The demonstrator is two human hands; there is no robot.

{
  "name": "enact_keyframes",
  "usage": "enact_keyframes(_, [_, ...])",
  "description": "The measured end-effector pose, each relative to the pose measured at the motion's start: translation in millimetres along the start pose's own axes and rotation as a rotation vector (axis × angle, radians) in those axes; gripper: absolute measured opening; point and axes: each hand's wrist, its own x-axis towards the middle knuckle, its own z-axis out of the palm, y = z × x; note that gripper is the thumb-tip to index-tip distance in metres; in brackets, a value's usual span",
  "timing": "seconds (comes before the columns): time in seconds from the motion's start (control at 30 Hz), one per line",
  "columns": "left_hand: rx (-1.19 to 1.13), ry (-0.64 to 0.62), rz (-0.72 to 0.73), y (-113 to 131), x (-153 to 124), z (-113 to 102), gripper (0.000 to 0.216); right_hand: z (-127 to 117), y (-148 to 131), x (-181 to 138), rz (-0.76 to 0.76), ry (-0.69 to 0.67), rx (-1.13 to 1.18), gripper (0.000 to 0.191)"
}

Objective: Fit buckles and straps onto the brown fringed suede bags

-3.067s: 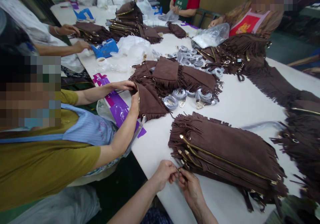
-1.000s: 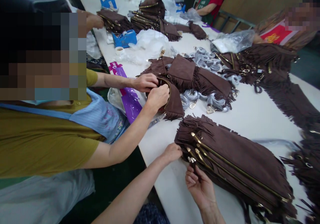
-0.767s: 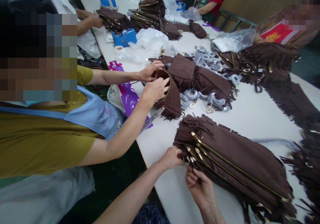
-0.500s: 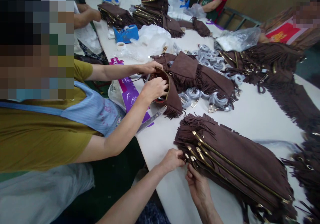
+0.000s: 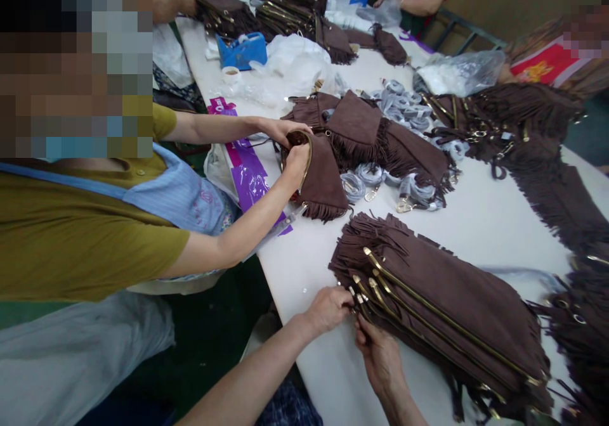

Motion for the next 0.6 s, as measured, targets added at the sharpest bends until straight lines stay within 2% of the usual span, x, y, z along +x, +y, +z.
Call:
enact_keyframes(0.23, [0.12,-0.068,0.012,0,2,5,0.022,-2,1,0,-0.038,-0.023,-0.088,0.037])
enact_keyframes(0.4, [0.032,-0.082,-0.026,2,3,5,0.017,-2,9,3,-0.082,0.052,-0.175,0.037])
enact_keyframes(0.5, [-0.107,-0.034,-0.113,2,1,6,0.018,-2,12,6,-0.101,0.084,-0.182,0.037])
enact_keyframes(0.6, [-0.29,0.054,-0.296,2,-4,10,0.021,-2,13,7,-0.073,0.077,-0.13,0.037])
